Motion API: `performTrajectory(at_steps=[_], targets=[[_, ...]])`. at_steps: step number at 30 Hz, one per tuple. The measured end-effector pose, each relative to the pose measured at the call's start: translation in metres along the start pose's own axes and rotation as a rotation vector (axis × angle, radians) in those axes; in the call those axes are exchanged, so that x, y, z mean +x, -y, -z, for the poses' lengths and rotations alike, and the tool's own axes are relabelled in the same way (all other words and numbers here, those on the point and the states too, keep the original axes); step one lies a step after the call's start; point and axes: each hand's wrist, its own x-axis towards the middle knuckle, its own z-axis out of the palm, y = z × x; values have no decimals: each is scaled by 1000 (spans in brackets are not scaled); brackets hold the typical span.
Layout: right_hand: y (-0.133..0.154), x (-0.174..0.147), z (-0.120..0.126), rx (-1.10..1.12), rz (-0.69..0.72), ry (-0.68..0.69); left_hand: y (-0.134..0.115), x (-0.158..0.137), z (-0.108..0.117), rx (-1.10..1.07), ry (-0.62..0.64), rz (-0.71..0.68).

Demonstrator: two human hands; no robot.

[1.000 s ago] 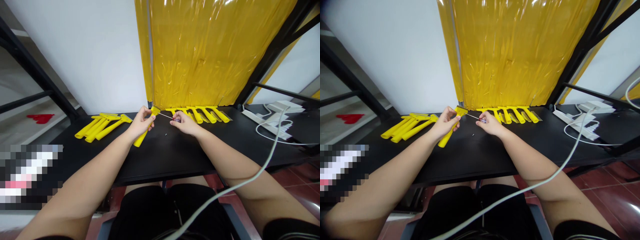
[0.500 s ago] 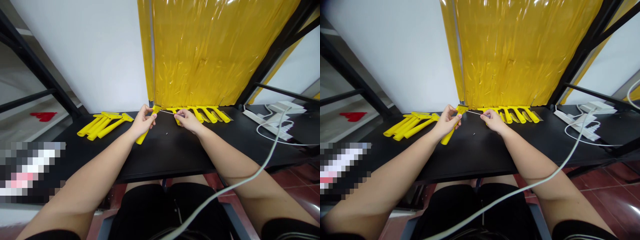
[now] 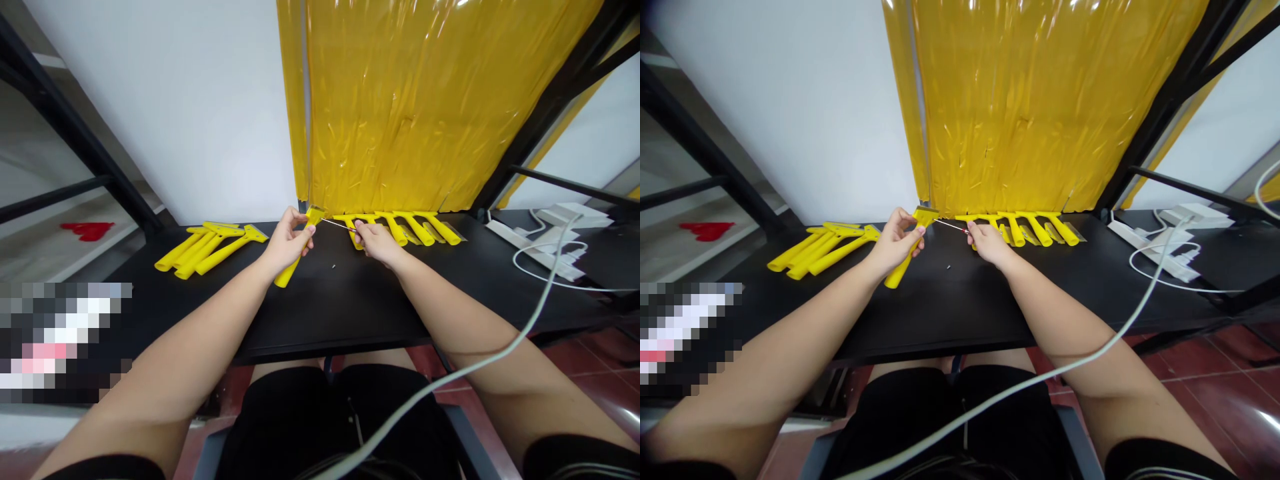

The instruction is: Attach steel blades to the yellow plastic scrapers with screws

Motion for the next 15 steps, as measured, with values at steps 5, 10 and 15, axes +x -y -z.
performTrajectory(at_steps=[5,10,15], targets=[[3,-5,-2,78,158,-82,0,0,2,-19,-31,26],[6,-6,-2,-56,143,-173,0,-1,3,25,1,-10],[6,-3,-2,-29,22,-53,1,-1,2,20,11,-13]])
